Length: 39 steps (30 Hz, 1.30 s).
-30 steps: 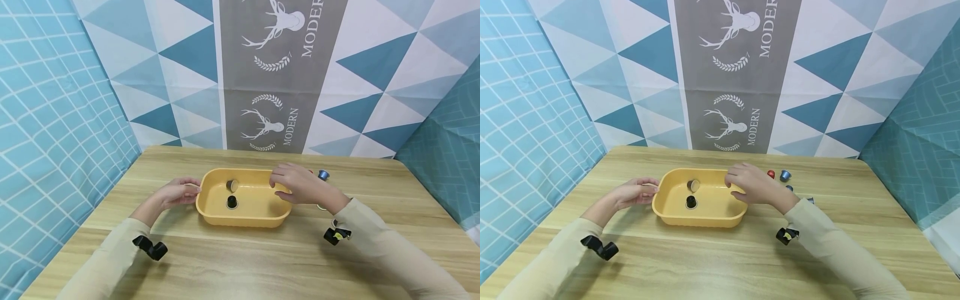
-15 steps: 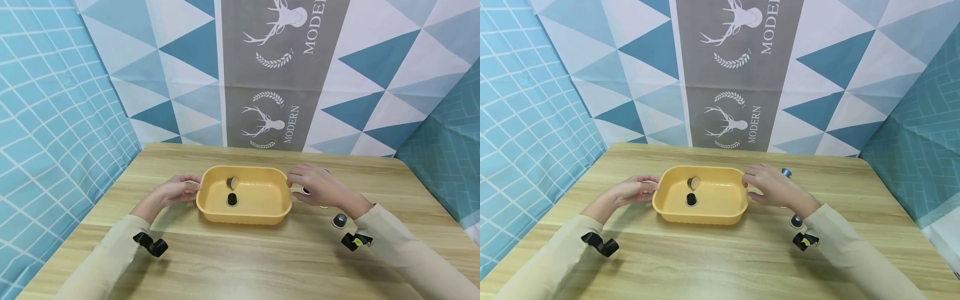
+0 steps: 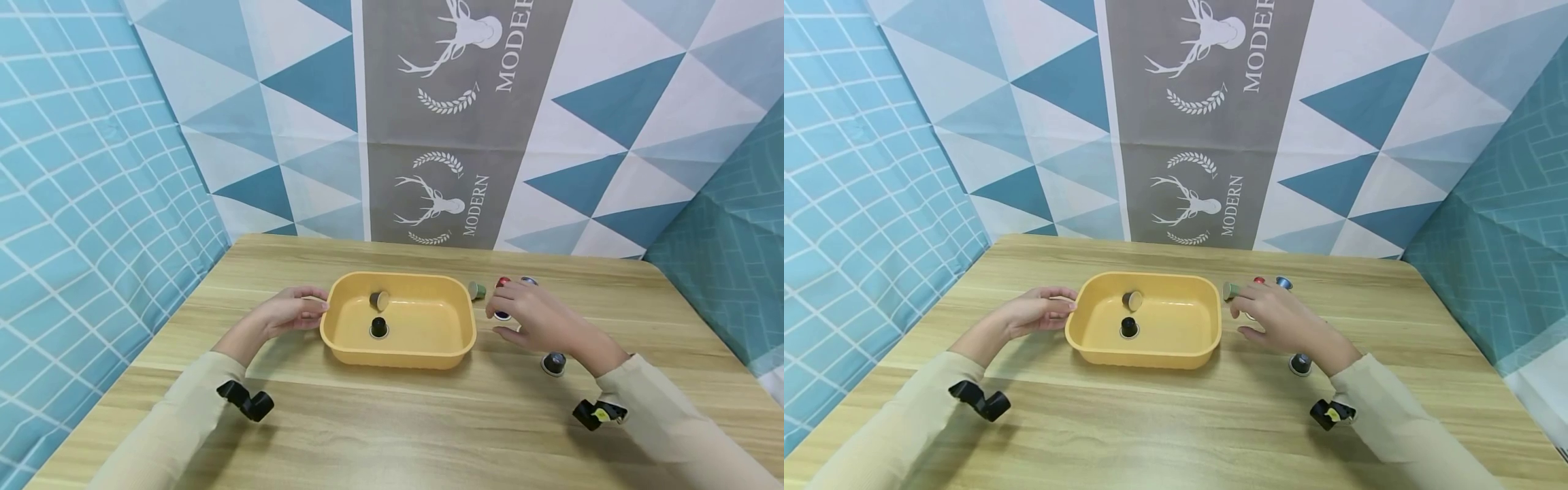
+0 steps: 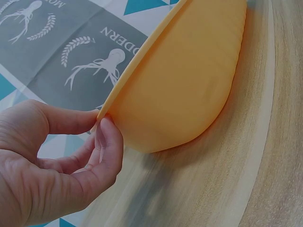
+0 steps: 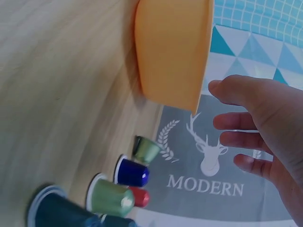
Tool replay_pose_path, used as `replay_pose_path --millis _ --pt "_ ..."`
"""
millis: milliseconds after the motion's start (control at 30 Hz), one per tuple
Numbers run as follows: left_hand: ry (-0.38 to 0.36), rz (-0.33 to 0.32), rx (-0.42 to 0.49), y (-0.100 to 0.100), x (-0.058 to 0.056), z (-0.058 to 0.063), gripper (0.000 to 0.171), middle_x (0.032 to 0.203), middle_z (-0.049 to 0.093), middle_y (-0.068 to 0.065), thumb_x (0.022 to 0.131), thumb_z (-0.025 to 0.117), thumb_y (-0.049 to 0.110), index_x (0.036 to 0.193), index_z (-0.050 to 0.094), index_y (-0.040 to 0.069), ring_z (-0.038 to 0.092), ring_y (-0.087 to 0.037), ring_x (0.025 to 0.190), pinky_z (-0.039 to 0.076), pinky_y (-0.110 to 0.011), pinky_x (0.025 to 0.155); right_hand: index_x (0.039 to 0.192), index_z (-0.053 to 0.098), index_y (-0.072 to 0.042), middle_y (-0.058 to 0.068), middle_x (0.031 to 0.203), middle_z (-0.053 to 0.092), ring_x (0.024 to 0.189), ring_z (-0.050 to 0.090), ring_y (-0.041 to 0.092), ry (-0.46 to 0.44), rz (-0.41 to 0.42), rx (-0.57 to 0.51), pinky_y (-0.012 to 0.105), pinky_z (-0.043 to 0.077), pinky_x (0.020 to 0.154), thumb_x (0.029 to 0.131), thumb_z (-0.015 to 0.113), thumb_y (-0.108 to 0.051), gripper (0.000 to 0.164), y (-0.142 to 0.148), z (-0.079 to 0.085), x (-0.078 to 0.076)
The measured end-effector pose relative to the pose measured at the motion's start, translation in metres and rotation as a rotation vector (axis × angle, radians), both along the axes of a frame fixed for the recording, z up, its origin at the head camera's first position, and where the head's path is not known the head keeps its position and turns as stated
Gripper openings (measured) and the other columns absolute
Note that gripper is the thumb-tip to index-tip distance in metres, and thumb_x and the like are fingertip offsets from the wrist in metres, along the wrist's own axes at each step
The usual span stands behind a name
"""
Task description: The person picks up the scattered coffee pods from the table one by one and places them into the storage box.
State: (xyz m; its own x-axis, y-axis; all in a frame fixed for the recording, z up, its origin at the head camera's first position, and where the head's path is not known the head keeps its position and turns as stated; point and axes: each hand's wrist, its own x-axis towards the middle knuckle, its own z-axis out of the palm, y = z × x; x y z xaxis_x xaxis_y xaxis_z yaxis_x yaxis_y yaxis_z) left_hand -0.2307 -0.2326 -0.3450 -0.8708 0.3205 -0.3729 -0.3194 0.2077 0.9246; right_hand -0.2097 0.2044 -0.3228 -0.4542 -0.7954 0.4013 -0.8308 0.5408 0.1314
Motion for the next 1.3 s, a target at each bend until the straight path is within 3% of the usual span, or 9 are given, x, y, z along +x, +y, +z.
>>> replay_pose_path --millis 300,467,600,967,1167,1300 --pt "0.001 0.0 -0.004 0.0 0.0 0.0 0.04 0.09 0.058 0.003 0.093 0.057 0.009 0.128 0.041 -0.004 0.06 -0.005 0.082 0.055 -0.018 0.076 0.088 0.065 -0.017 -0.006 0.088 0.064 0.08 0.058 0.008 -0.005 -0.019 -0.001 0.029 0.052 0.068 0.068 0.084 -0.017 0.028 0.016 -0.014 0.003" --pt "-0.002 0.001 0.007 -0.001 0.0 -0.001 0.04 0.09 0.058 0.003 0.093 0.057 0.008 0.127 0.041 -0.004 0.06 -0.005 0.082 0.055 -0.018 0.076 0.087 0.066 -0.018 -0.006 0.085 0.063 0.076 0.051 0.005 -0.022 -0.072 0.0 0.027 0.05 0.067 0.069 0.084 -0.018 0.026 0.024 -0.021 0.007" --pt "-0.004 -0.001 0.011 -0.001 0.0 -0.001 0.039 0.089 0.058 0.003 0.093 0.057 0.008 0.127 0.041 -0.004 0.06 -0.005 0.081 0.055 -0.018 0.075 0.084 0.065 -0.017 -0.007 0.08 0.062 0.073 0.048 0.004 -0.006 -0.055 -0.025 0.028 0.048 0.066 0.065 0.085 -0.012 0.028 0.031 -0.027 0.009" --pt "0.0 -0.002 0.006 -0.001 0.0 0.001 0.039 0.089 0.058 0.004 0.093 0.057 0.008 0.127 0.042 -0.004 0.06 -0.005 0.08 0.055 -0.018 0.075 0.083 0.066 -0.018 -0.008 0.08 0.063 0.073 0.058 0.007 0.009 -0.066 -0.022 0.03 0.051 0.065 0.064 0.087 -0.013 0.029 0.048 -0.035 0.018" --pt "-0.005 -0.003 0.007 0.0 0.001 0.002 0.039 0.089 0.058 0.003 0.093 0.057 0.008 0.127 0.042 -0.004 0.06 -0.005 0.081 0.055 -0.018 0.075 0.086 0.068 -0.017 -0.007 0.084 0.064 0.076 0.058 0.007 -0.048 -0.105 -0.018 0.03 0.051 0.066 0.064 0.084 -0.012 0.028 0.056 -0.041 0.025" --pt "-0.007 -0.001 0.006 0.0 0.002 0.002 0.04 0.089 0.059 0.003 0.093 0.057 0.008 0.128 0.041 -0.004 0.06 -0.005 0.081 0.055 -0.019 0.076 0.09 0.069 -0.018 -0.01 0.09 0.064 0.084 0.061 0.007 -0.118 -0.175 -0.015 0.031 0.055 0.071 0.066 0.083 -0.014 0.028 0.062 -0.046 0.03"
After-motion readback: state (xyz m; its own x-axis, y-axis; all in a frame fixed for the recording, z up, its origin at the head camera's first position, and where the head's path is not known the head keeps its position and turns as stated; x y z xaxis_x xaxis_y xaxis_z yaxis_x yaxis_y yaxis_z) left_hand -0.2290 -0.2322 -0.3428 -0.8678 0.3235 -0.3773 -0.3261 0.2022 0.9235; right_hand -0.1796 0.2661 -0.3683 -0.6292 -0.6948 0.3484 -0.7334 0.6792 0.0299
